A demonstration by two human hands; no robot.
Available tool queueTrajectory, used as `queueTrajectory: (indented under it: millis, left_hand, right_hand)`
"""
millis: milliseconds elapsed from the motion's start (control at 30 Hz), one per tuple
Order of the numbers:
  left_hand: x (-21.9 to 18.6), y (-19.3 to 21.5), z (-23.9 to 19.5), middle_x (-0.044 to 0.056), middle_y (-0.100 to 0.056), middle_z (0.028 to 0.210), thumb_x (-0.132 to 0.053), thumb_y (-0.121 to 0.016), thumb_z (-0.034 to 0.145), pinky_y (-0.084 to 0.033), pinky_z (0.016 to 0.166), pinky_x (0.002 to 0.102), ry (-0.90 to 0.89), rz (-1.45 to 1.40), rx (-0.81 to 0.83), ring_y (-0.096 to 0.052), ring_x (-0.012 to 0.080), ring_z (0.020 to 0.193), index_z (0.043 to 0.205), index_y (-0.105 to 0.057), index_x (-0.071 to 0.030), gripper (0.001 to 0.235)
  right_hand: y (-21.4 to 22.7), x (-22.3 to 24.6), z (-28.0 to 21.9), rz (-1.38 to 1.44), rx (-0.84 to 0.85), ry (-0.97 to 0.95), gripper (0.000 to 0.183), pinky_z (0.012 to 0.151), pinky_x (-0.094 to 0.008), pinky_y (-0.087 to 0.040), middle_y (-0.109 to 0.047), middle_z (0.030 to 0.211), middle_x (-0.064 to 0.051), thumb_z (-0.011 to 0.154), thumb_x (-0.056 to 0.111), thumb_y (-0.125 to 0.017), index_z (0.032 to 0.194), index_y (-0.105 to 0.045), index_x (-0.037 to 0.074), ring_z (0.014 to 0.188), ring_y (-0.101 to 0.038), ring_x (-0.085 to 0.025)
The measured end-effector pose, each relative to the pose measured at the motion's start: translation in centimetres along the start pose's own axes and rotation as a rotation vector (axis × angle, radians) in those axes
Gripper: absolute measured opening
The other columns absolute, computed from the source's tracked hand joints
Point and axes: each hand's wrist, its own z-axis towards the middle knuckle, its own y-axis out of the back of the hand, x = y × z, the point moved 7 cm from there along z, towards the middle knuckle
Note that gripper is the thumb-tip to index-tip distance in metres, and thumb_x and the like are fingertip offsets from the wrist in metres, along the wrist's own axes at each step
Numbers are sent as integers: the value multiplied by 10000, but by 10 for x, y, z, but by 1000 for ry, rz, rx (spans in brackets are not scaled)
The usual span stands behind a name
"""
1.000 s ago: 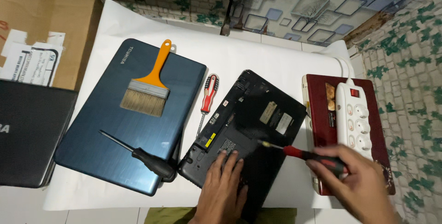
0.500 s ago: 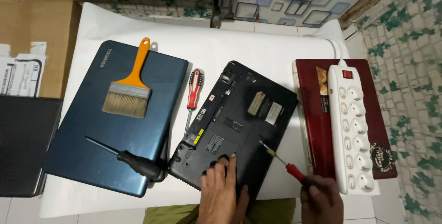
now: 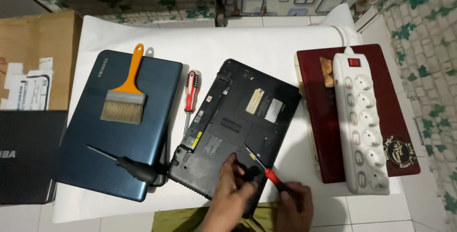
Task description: The person uses a screwdriver to remove screws from the back panel of a laptop. They then detach the hard drive caddy and remove the hard drive from the laptop.
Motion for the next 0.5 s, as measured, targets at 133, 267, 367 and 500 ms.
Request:
queueTrajectory:
  millis: [133, 267, 367, 500]
  left_hand:
    - [-20, 10, -7, 5, -732, 1487, -224, -754, 900, -472, 1279, 407, 181, -32, -1, -696, 232, 1473, 1770, -435, -324, 931]
    - [-29, 14, -3, 54, -573, 1177, -4, -682, 937, -438, 722, 320, 169, -311, -20, -540, 183, 884, 1572, -597, -171, 662]
    - [-39, 20, -6, 38, -587, 1125, -48, -694, 952, -474, 813, 326, 187, -192, -6, -580, 182, 954, 1602, -607, -182, 670]
    - [-41, 28, 4, 70, -693, 1135, -55, -678, 1037, -497, 670, 314, 183, 2, 50, -683, 187, 846, 1584, -632, -181, 563]
  right_hand:
    - [-7, -24, 3, 330, 79, -29, 281, 567, -366, -482, -647, 922, -204, 924, 91, -766, 1156, -650, -19, 586, -613, -269]
    - [-15, -7, 2, 249, 104, -25, 229, 568, -340, -499, -669, 968, -183, 949, 107, -748, 1117, -637, -2, 641, -650, -238]
    - [-19, 0, 3, 208, 115, 9, 176, 558, -343, -498, -664, 998, -205, 953, 58, -697, 1099, -616, 4, 627, -632, -239]
    - [-13, -14, 0, 196, 78, -78, 223, 602, -390, -509, -664, 1094, -203, 954, 61, -744, 1135, -624, 12, 649, -614, -264]
